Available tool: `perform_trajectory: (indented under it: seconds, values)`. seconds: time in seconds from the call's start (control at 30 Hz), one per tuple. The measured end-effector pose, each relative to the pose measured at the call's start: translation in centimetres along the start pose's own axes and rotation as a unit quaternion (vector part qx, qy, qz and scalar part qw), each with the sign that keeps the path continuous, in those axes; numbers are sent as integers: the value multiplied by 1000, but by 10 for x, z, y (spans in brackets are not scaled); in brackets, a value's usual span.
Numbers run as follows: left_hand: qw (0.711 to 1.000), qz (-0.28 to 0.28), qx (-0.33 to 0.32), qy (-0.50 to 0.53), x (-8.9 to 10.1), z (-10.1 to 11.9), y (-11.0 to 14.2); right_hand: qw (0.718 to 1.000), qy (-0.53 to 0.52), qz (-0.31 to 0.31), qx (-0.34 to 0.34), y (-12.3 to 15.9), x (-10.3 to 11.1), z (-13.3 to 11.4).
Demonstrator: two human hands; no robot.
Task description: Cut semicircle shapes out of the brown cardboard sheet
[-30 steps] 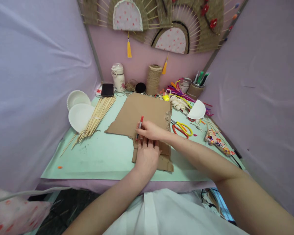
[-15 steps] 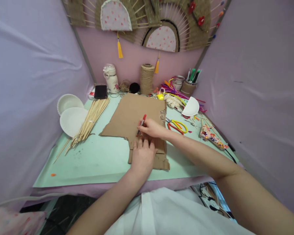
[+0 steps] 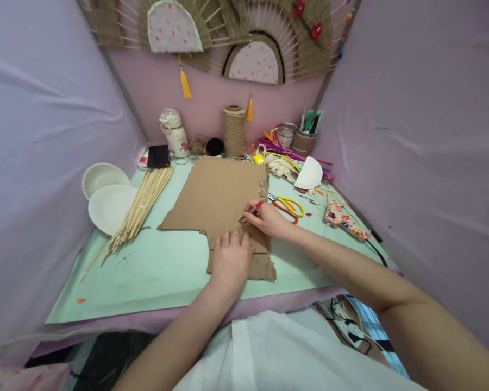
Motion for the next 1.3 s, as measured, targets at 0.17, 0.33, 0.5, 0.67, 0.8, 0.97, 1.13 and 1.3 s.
perform_trajectory:
  seconds: [0.17, 0.33, 0.5, 0.67, 0.8, 0.97, 1.13, 1.3]
  values:
    - [1000, -2, 0, -5, 2, 0, 0, 996, 88, 23, 20, 21, 3, -1]
    - [1000, -5, -2, -16, 2, 1, 0, 984, 169, 54, 34, 42, 3, -4]
    - [1000, 1, 0, -13, 2, 1, 1, 973, 221, 61, 33, 62, -3, -9]
    - [1000, 2, 1, -5, 3, 0, 1, 959, 269, 78, 37, 81, -8, -16]
    - [1000, 5, 1, 0, 2, 0, 1, 943, 316, 93, 47, 95, -15, -25]
    - [1000, 11, -4, 4, 0, 0, 1, 934, 342, 87, 51, 109, -25, -30]
    - [1000, 19, -5, 11, 2, 0, 1, 956, 279, 76, 47, 119, -22, -38]
    - [1000, 16, -2, 1, 1, 0, 1, 970, 208, 115, 40, 127, -6, -50]
Point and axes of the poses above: each hand's wrist, its own y-axis away from the middle knuckle, its own x-axis out of the back of the hand, z = x × y, the point moved 6 cm from there along -y, towards the middle knuckle, and after that the axes turned 10 degrees about -z, right-handed, at the moved point
